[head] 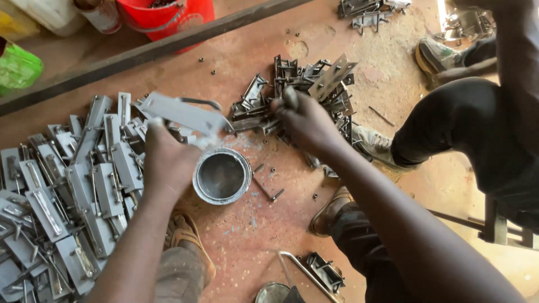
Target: Applying a grey coating to metal brackets using a small brush
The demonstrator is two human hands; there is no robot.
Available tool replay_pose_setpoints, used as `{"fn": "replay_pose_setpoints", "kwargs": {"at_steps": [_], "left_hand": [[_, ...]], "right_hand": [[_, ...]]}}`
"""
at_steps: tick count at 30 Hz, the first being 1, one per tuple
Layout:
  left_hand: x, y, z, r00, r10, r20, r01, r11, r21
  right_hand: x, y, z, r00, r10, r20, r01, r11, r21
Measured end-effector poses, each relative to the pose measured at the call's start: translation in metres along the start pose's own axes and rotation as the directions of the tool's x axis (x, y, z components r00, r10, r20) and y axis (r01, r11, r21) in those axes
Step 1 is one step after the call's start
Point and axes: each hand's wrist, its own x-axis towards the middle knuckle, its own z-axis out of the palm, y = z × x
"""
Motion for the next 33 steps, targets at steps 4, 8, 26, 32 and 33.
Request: {"fn": "replay_pose_setpoints", "kwargs": {"at_steps": [4, 8, 26, 32, 33], "left_hand": [[0.034, -0.054, 0.022, 0.971, -0.237, -0.019, 0.194, 0.837, -0.511], [-0.001, -0.005, -0.009, 0.992, -0.126, -0.022, 0.095, 0.844, -0.528], [-0.019, 0.000, -0.006, 0.982, 0.187, 0.000, -0.172, 0.905, 0.390], [-0.014, 0.000, 0.009, 0.918, 0.392, -0.062, -0.348, 0.871, 0.348], [-0.015, 0.002, 0.010, 0.920, 0.390, -0.035, -0.352, 0.862, 0.365]], "right_hand": [[0.011, 0.049, 0.035, 0.981, -0.125, 0.147, 0.185, 0.826, -0.532], [0.028, 0.113, 0.088, 0.939, 0.094, 0.332, 0.163, 0.727, -0.667], [0.047, 0.361, 0.224, 0.897, 0.433, 0.094, -0.339, 0.807, -0.484], [0.102, 0.280, 0.134, 0.891, 0.423, 0.167, -0.314, 0.838, -0.446], [0.106, 0.250, 0.112, 0.903, 0.399, 0.161, -0.340, 0.891, -0.301]]}}
